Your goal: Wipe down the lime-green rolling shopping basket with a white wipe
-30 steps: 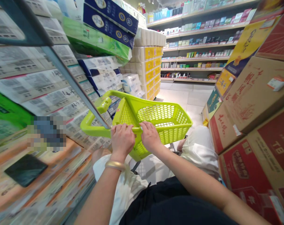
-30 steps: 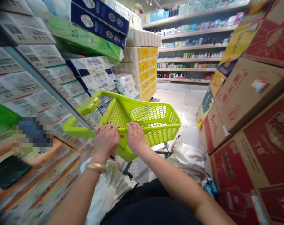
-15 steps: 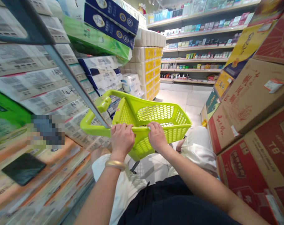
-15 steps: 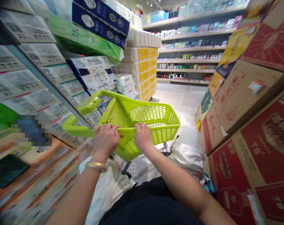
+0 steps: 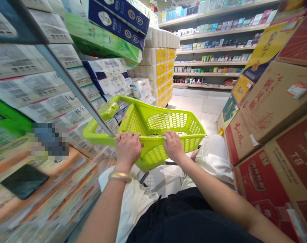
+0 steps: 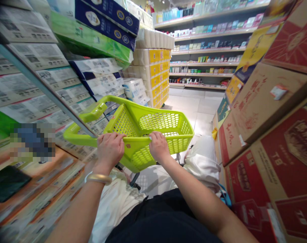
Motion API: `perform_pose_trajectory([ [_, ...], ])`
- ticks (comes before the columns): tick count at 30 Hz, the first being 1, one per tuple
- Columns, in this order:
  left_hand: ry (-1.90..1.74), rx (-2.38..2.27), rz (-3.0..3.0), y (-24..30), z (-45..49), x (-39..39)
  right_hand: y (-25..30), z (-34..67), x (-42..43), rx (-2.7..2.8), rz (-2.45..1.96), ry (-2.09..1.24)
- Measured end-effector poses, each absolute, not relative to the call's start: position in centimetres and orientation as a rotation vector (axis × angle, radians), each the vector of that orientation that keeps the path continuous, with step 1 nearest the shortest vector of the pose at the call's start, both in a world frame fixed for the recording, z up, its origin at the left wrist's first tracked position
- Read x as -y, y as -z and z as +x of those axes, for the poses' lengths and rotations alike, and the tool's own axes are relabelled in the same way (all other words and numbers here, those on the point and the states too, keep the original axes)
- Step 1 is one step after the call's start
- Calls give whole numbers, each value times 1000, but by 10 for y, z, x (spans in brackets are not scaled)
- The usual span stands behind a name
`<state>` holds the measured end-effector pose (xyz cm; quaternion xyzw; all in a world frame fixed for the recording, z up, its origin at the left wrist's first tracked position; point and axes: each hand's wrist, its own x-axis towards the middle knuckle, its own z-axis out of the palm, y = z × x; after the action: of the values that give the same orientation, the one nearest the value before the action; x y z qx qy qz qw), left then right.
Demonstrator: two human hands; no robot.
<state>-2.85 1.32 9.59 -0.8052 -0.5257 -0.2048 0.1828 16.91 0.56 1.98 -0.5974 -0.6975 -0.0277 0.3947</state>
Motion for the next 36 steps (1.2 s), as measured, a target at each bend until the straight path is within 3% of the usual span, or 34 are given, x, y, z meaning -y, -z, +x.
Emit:
perform_pose_trajectory([
  [12, 576, 1486, -2255, -96, -30, -12, -35, 116, -9, 1803, -1513, 19],
  [22, 604, 1497, -2278, -96, -33, -15, -19, 166, 0, 1758, -1560, 90],
  [36, 597, 1494, -2273, -96, -31, -15, -28, 142, -5, 1820, -1529, 53],
])
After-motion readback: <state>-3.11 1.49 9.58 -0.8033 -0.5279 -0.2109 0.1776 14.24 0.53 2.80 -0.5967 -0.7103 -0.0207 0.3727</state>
